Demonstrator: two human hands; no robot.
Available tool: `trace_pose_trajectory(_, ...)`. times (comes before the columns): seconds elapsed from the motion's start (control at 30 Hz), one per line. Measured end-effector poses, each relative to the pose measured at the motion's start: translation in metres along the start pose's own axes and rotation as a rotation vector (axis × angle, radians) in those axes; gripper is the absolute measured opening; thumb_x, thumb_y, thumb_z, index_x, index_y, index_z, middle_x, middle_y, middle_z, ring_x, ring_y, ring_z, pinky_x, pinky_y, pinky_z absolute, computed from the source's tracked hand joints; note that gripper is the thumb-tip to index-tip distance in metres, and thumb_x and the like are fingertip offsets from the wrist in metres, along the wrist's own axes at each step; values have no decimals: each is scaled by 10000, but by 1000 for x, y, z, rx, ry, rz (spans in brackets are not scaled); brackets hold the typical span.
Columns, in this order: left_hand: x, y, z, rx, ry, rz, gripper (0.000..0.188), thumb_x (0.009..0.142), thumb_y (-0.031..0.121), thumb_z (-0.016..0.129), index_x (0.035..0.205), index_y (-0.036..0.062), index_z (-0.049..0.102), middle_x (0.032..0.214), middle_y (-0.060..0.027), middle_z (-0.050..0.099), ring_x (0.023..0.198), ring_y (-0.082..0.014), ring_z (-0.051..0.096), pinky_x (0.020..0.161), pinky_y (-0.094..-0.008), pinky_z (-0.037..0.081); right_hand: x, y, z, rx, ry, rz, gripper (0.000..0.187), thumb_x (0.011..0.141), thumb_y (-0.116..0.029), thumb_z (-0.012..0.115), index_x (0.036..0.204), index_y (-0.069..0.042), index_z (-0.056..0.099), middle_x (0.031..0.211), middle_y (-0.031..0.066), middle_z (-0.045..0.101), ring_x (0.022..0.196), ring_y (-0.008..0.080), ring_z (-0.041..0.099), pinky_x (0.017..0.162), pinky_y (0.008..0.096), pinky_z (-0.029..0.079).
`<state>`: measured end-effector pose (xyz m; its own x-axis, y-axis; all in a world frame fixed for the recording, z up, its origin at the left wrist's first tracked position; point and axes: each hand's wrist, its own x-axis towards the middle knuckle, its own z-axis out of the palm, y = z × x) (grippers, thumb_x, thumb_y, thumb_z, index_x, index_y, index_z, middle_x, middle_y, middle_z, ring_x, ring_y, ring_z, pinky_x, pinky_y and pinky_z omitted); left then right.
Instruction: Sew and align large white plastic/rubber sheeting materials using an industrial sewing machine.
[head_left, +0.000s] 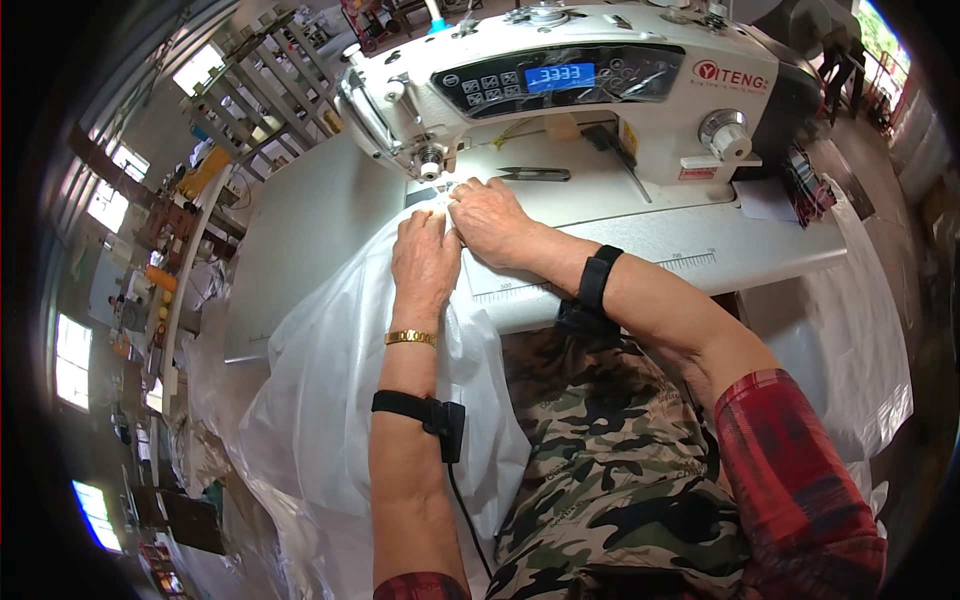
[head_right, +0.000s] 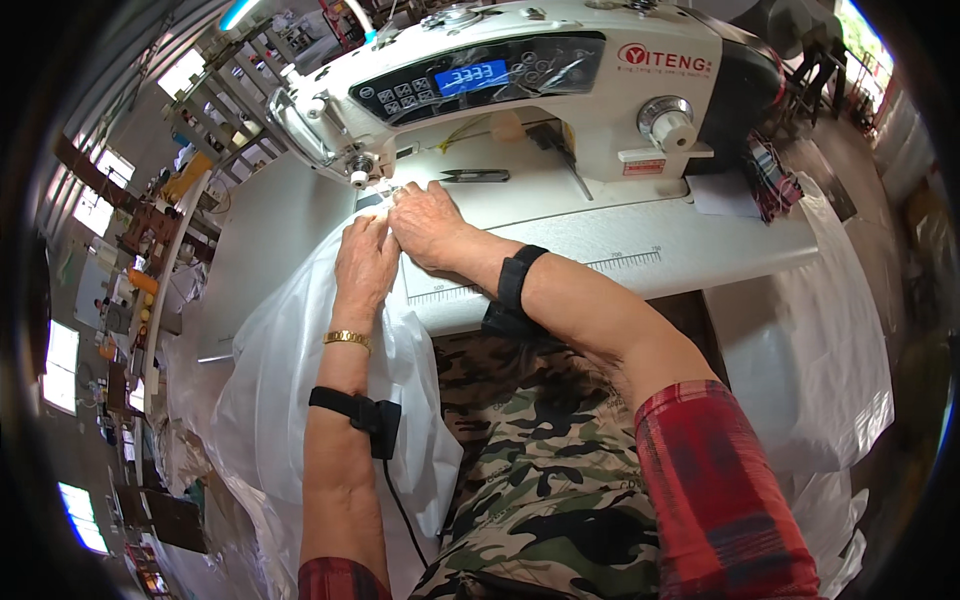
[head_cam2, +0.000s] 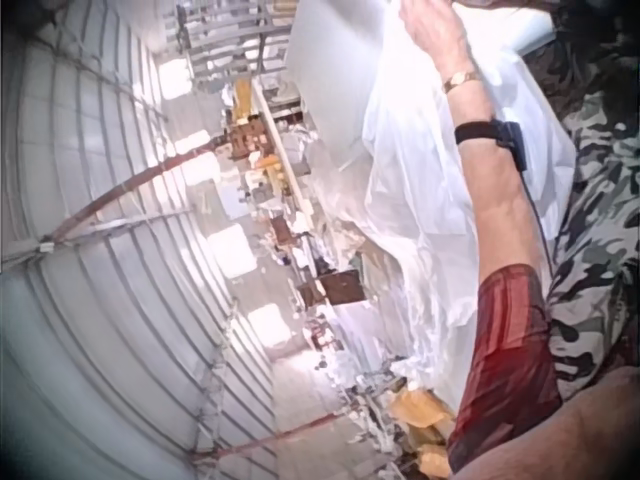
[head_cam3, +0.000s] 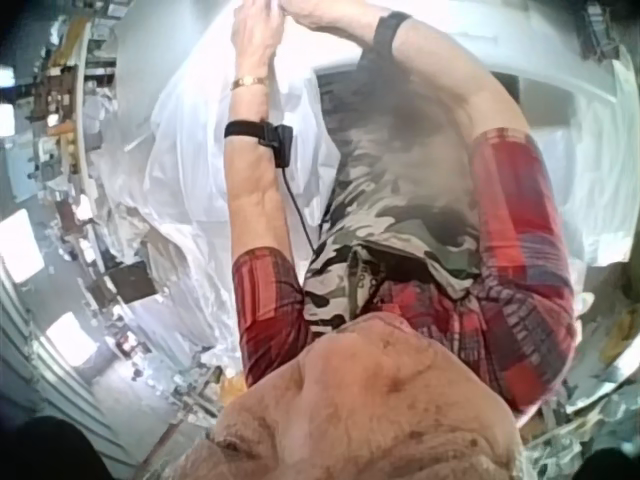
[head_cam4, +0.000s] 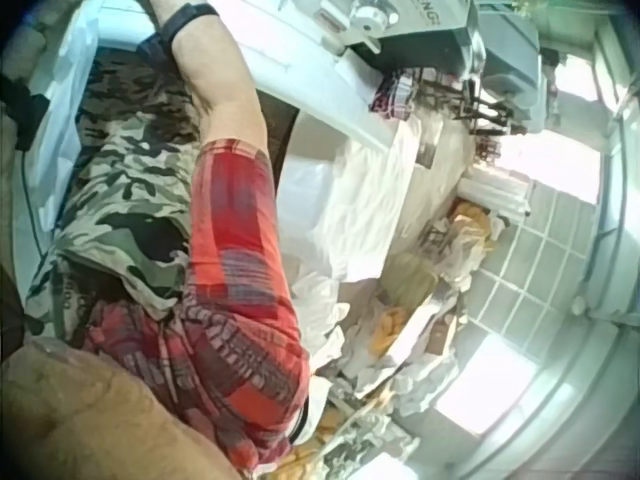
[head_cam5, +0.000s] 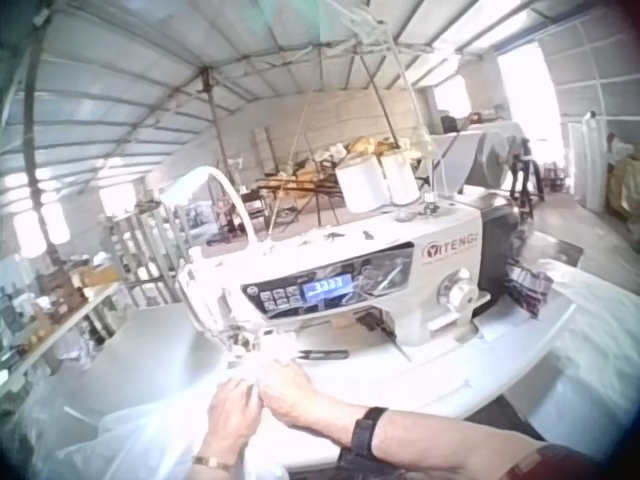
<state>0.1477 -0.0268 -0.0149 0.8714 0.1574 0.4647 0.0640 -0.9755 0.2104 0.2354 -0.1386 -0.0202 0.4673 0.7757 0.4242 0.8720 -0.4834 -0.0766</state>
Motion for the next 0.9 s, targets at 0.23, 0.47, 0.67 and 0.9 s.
trace_pose_trajectory(0.23,5,-6,6,20,-31,-47,294,860,188,588,1088,14,654,1143,-117,604,1083,-308,548,942,-403,464,2,0,4,36,-11,60,179,796,-131,577,922,-27,651,1029,132,623,1052,274,557,855,416,423)
trace_pose_trajectory(0.47,3,-14,13,-44,74,-3,254,867,175,594,1033,0,674,1148,-157,629,1070,-317,573,934,-412,464,0,1,7,99,68,100,213,852,-138,527,1006,-46,640,1102,131,607,1091,283,539,909,429,393)
trace_pose_trajectory(0.67,-13,-5,-15,-478,-81,-330,303,945,194,536,1092,-35,670,1029,-182,680,943,-239,664,853,-310,496,-51,-2,-21,490,92,-32,269,873,-183,504,1012,-36,681,986,158,665,1010,316,589,894,453,420)
trace_pose_trajectory(0.9,-138,62,-64,-720,77,-425,171,896,123,620,968,-32,622,861,-74,642,739,-146,581,681,-284,479,-165,-49,-63,701,172,99,260,907,-219,602,1048,-4,641,916,122,679,875,271,624,837,360,474)
